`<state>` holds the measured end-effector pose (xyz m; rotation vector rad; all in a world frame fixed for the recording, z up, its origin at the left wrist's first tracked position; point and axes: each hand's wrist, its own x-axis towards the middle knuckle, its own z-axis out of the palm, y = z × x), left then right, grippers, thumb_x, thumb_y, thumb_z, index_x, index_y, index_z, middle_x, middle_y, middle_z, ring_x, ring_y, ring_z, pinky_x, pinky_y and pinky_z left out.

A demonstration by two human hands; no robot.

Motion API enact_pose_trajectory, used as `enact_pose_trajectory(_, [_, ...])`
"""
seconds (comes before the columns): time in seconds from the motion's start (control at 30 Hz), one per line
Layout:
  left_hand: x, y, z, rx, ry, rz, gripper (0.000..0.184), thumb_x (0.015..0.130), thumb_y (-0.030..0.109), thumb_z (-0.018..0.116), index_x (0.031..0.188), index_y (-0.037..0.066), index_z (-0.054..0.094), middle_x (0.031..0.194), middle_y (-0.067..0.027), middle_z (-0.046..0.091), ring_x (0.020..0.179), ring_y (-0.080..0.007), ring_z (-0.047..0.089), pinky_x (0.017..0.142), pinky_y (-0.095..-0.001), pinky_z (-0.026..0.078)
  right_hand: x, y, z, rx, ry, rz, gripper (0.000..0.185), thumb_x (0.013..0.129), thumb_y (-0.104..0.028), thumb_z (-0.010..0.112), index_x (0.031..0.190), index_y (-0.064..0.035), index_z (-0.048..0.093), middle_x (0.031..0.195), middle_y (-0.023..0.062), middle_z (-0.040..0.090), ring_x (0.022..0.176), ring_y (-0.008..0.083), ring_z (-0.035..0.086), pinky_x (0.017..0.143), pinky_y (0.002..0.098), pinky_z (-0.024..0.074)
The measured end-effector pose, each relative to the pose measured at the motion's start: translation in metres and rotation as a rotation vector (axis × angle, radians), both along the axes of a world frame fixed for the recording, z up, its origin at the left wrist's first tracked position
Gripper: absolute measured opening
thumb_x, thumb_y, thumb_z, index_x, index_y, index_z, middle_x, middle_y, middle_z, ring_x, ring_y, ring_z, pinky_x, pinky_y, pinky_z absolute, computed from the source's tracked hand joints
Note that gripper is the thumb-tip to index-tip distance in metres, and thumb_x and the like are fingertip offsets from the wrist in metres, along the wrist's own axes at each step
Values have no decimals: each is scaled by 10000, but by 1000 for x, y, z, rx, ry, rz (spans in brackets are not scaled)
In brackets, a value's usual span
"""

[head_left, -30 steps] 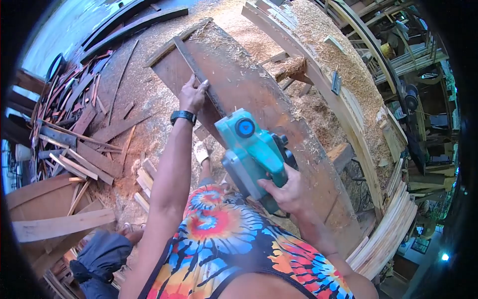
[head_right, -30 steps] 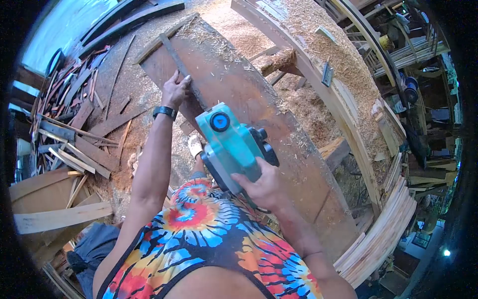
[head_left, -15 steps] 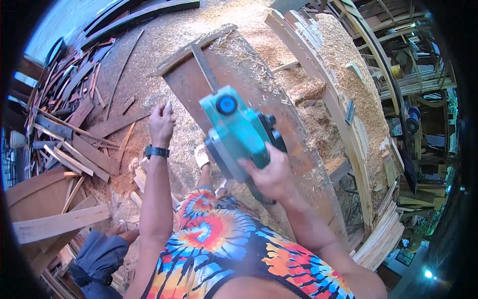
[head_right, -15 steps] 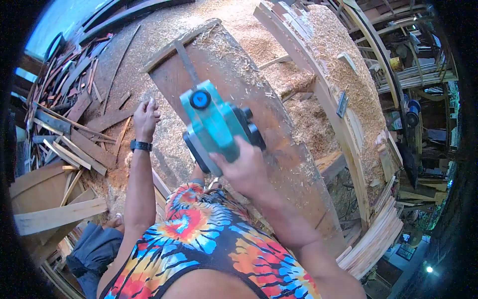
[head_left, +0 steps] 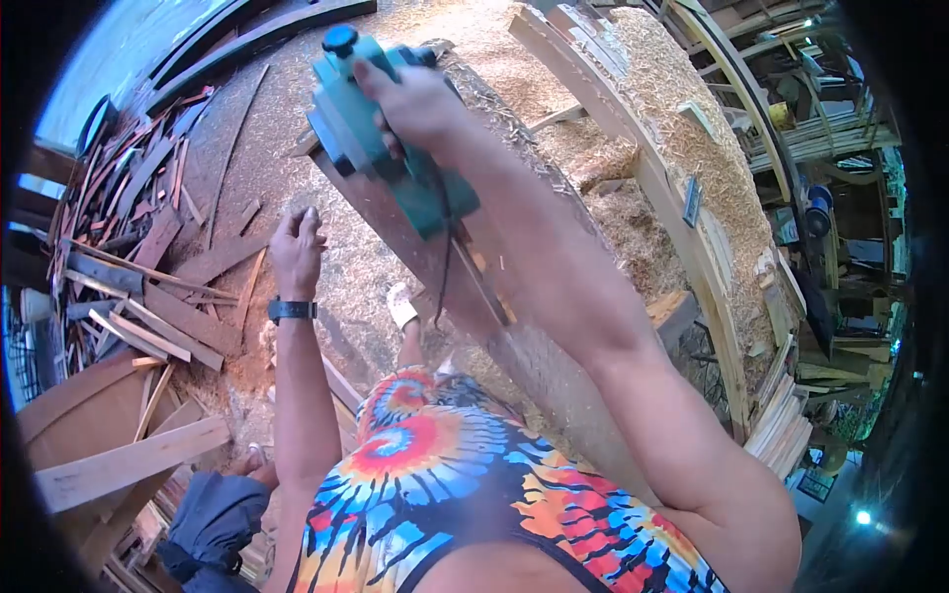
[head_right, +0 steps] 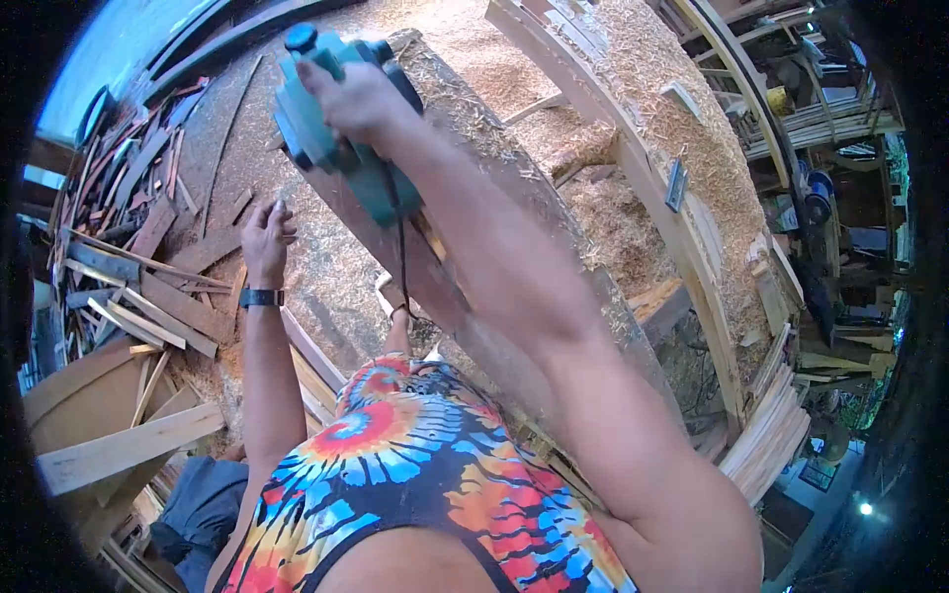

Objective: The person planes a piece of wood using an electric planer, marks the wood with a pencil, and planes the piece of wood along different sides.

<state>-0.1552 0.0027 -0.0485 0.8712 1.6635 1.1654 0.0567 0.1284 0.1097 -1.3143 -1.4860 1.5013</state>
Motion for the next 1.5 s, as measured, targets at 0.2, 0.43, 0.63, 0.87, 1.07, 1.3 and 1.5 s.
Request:
enact_pose_trajectory(0.2, [54, -10, -35, 157, 268, -7, 258, 966, 120, 591, 1154, -22, 696, 922, -89, 705, 796, -131, 654, 710, -282, 538, 99, -189, 9, 65, -175, -80, 556, 991, -558, 594, 970, -3, 628, 700, 57, 605, 590, 147, 562, 555, 324, 455])
enact_pose_trajectory(0.43, [122, -18, -4, 106, 67, 62, 207, 984, 117, 536, 1124, -29, 578, 908, -96, 644, 737, -149, 620, 653, -301, 526, 197, -336, 27, -40, 34, -326, 794, 889, -713, 606, 1161, 33, 608, 667, 12, 561, 499, 71, 501, 457, 236, 410])
enact_pose_trajectory(0.63, [191, -139, 21, -30, 292, -407, 742, 921, 498, 703, 1339, -71, 473, 1123, -305, 674, 1031, -417, 677, 897, -461, 529, 252, -419, 72, -11, 67, -654, 827, 895, -705, 604, 1238, 47, 578, 673, 28, 551, 499, 106, 510, 460, 263, 413])
enact_pose_trajectory(0.87, [235, -148, 34, -36, 314, -331, 785, 898, 317, 690, 1516, 10, 316, 1121, -316, 685, 1013, -441, 700, 852, -484, 569, 280, -473, 70, -99, 27, -766, 828, 892, -705, 604, 1252, 39, 552, 648, 33, 519, 480, 117, 497, 448, 267, 404])
enact_pose_trajectory(1.07, [179, -7, 18, 17, 665, -151, 720, 900, 468, 570, 1405, -21, 411, 1070, -371, 663, 982, -537, 654, 881, -596, 512, 272, -485, 50, -243, 43, -608, 860, 814, -745, 666, 1194, 21, 565, 662, 13, 523, 498, 91, 482, 454, 251, 378])
enact_pose_trajectory(1.3, [123, 102, 19, 15, 847, -93, 641, 902, 482, 586, 1282, -22, 477, 1171, -337, 665, 1073, -490, 662, 937, -538, 521, 234, -450, 21, -197, 15, -334, 816, 811, -723, 691, 1133, 18, 576, 659, -8, 537, 518, 62, 489, 465, 222, 377])
enact_pose_trajectory(1.5, [122, 101, 30, -56, 909, -114, 677, 916, 534, 597, 1324, 9, 469, 1157, -328, 677, 1086, -491, 661, 936, -538, 519, 211, -401, 3, -76, -116, -156, 724, 927, -688, 591, 1038, 26, 640, 734, 69, 602, 704, 120, 573, 621, 338, 480])
